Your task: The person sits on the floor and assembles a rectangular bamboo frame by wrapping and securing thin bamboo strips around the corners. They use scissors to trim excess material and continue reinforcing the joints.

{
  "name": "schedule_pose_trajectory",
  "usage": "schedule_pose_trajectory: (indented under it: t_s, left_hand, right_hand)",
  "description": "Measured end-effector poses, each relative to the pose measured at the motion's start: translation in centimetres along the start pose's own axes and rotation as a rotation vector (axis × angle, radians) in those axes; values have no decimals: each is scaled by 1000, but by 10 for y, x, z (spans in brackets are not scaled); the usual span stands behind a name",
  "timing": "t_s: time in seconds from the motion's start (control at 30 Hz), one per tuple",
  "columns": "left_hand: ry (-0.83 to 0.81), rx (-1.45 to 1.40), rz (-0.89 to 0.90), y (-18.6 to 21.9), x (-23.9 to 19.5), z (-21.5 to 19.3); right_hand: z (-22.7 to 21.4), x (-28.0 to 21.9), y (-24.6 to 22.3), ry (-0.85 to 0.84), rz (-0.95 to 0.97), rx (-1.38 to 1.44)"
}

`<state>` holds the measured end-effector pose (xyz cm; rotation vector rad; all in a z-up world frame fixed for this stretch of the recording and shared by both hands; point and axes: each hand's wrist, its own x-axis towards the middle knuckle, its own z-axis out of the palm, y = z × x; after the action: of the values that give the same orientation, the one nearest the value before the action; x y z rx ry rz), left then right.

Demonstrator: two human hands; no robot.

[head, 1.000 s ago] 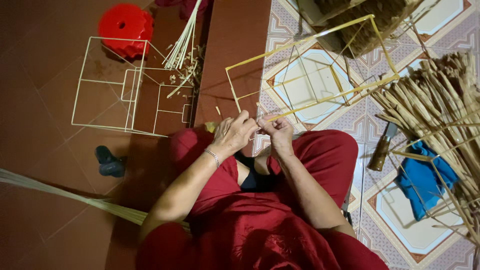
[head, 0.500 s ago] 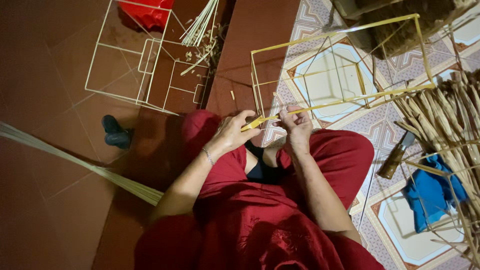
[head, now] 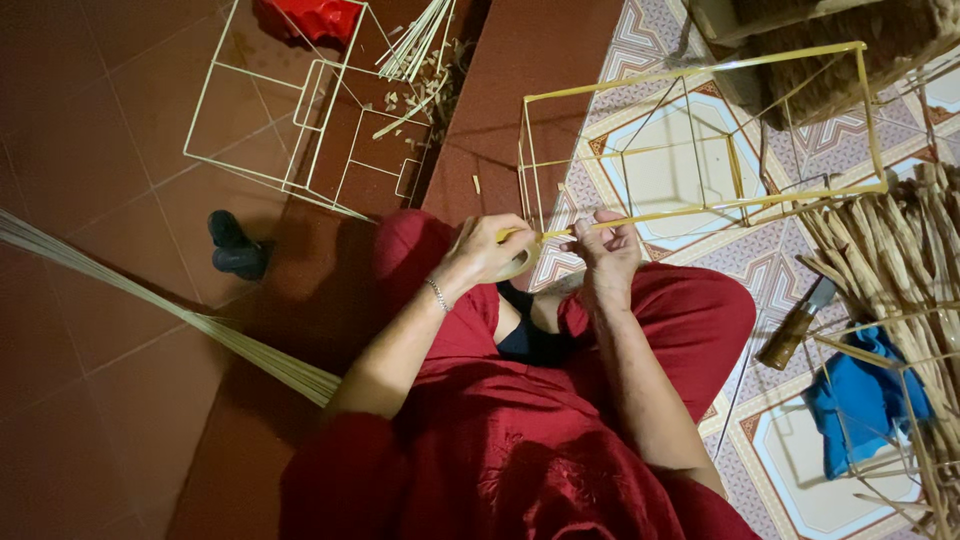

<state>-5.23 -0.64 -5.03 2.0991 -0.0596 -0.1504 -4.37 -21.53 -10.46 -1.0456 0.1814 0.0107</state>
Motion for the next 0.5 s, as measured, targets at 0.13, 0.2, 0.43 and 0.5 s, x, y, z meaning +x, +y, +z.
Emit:
schedule_pose_trajectory:
  t_s: [0.13,0.2,0.43,0.5]
  left_hand:
    - [-38,53,-119,-12,9,5]
    - [-52,58,-135,-16,14,6]
    - [-79,110,-191,-30,20,10]
    - [-1,114,-136,-35,16,13]
  right_hand:
    - [1,-8,-9,4,38,-147]
    - [0,-15,-24,-92,82,-472]
    - [34,-26,-75,-305,-1039,-1252]
    - [48,-15,-80,-420,-1015,-1349]
